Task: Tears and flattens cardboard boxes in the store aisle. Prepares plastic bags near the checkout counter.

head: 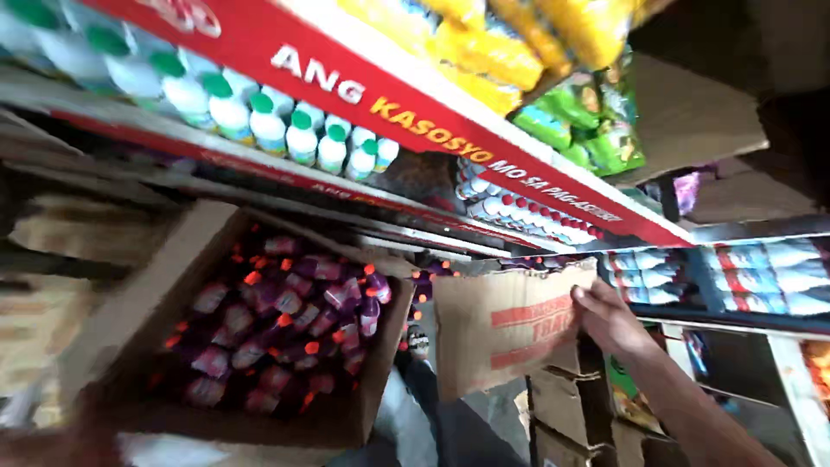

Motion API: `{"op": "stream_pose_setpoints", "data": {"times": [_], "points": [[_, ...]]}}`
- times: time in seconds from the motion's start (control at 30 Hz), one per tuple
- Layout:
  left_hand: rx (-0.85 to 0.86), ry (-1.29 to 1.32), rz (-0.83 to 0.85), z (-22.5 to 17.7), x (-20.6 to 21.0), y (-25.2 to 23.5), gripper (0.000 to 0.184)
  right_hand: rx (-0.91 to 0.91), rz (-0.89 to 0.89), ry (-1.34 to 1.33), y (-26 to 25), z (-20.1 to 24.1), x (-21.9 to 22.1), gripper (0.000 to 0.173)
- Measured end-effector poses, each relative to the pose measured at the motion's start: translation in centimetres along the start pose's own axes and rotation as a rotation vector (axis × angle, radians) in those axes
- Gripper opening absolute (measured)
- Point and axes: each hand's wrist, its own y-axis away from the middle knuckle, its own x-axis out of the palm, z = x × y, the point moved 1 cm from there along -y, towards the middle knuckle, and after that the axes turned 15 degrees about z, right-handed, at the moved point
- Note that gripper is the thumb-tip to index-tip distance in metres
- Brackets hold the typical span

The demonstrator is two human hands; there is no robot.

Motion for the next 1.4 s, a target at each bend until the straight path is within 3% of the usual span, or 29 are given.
{"op": "stream_pose_setpoints", "data": {"times": [0.1, 0.2, 0.3, 0.37, 0.43, 0.5, 0.57, 0.63, 0.7, 0.8, 0.87, 0.97, 1.03, 1.13, 1.23, 1.33, 1.4], "points": [[0.197, 0.473, 0.058, -12.5, -3.3, 9.0, 0.062, -0.045, 0.095, -0.262, -0.6, -0.8, 2.5, 0.044], [0.300, 0.673, 0.397, -24.3, -4.3, 20.2, 0.042, -0.095, 0.214, -0.437, -1.6, -0.6, 6.0, 0.036], [0.408, 0.704, 0.781, -31.6, -5.5, 30.4, 0.046, -0.150, 0.319, -0.537, -1.9, 0.4, 9.5, 0.037], [0.495, 0.825, 0.820, -30.9, -3.2, 33.9, 0.046, -0.172, 0.400, -0.578, -1.2, 1.5, 11.4, 0.047], [0.417, 0.718, 0.627, -31.9, -2.2, 35.5, 0.043, -0.195, 0.479, -0.588, -0.3, 2.6, 12.5, 0.060], [0.466, 0.217, 0.314, -33.9, -3.7, 36.6, 0.029, -0.255, 0.557, -0.493, -0.2, 3.7, 12.3, 0.071], [0.337, -0.187, 0.209, -36.9, -7.4, 38.6, 0.032, -0.275, 0.571, -0.367, -0.1, 5.0, 10.8, 0.071], [0.215, -0.377, 0.182, -38.7, -10.5, 39.9, 0.042, -0.393, 0.693, -0.275, -0.9, 5.5, 8.5, 0.088], [0.212, -0.362, 0.211, -39.6, -13.5, 40.6, 0.044, -0.467, 0.910, -0.091, -1.2, 6.6, 5.7, 0.099], [0.268, -0.127, 0.352, -39.5, -18.1, 40.9, 0.038, -0.402, 1.111, 0.210, -0.2, 8.3, 2.3, 0.089], [0.275, 0.085, 0.414, -39.3, -20.5, 42.0, 0.031, -0.348, 1.161, 0.379, 0.5, 8.9, 1.2, 0.076], [0.240, 0.280, 0.415, -39.8, -22.7, 43.9, 0.027, -0.465, 1.204, 0.608, 0.8, 9.6, 1.1, 0.050], [0.246, 0.301, 0.376, -40.1, -23.5, 45.1, 0.021, -0.531, 1.187, 0.667, 1.0, 10.2, 1.8, 0.047], [0.242, 0.336, 0.288, -39.7, -25.1, 47.3, 0.018, -0.567, 1.179, 0.677, 1.7, 10.5, 2.6, 0.056], [0.268, 0.341, 0.208, -38.7, -26.6, 49.3, 0.018, -0.576, 1.221, 0.694, 2.9, 10.8, 3.2, 0.050], [0.343, 0.197, 0.195, -38.1, -28.0, 50.2, 0.013, -0.663, 1.290, 0.822, 4.9, 12.0, 4.8, 0.048], [0.391, 0.030, 0.220, -38.6, -28.5, 50.8, 0.009, -0.826, 1.203, 0.769, 7.2, 14.5, 6.6, 0.054]]}}
